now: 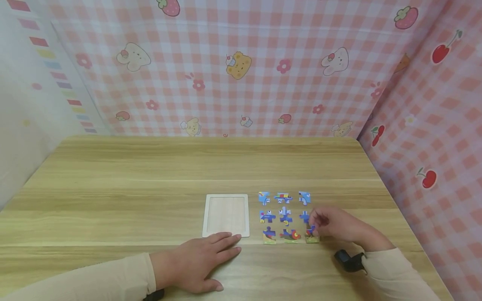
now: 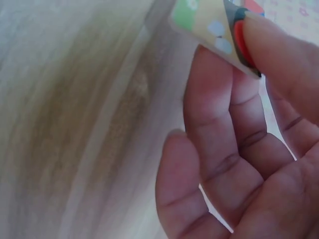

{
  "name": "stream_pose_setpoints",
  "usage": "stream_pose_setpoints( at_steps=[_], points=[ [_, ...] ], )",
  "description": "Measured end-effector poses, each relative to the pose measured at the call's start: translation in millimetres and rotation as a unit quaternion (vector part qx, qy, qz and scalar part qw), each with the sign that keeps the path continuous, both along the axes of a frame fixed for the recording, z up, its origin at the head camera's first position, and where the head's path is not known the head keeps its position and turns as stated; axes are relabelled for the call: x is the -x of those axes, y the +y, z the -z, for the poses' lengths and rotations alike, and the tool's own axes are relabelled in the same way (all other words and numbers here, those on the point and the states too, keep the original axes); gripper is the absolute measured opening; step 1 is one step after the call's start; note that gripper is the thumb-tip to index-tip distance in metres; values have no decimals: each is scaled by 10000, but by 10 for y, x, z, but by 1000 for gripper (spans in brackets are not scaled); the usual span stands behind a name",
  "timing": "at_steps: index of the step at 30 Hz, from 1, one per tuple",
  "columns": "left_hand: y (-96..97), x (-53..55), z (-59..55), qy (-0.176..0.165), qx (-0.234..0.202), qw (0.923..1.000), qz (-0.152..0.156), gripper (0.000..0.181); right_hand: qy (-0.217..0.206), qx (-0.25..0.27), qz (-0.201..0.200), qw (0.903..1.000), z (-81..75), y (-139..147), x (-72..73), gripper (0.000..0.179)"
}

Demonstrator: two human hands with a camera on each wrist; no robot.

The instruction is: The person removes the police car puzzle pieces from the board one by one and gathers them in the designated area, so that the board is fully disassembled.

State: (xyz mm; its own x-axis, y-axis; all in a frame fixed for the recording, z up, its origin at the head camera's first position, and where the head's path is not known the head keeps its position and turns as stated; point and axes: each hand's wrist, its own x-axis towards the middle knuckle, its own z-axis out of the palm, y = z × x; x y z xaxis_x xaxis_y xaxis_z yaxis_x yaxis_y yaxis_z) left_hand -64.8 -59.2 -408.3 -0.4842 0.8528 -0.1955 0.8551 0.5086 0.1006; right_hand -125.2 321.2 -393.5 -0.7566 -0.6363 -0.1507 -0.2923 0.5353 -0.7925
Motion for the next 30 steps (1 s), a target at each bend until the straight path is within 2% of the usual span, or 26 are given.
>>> stream_pose_setpoints(
  at_steps=[4, 14, 20, 30],
  points=[
    [0, -1, -5, -26, 5, 10000, -11, 74, 7, 4, 25, 10000, 11, 12, -10, 11],
    [-3, 2, -14, -41, 5, 10000, 13, 74, 107, -369, 459, 9982, 50, -26, -40, 20],
    [-7, 3, -20, -105, -18, 9999, 12, 74, 321, -499, 487, 9970, 59, -32, -50, 23],
    [-8, 4, -1, -42, -45, 10000, 38, 74, 399, -734, 583, 9948, 90, -38, -60, 23]
  ],
)
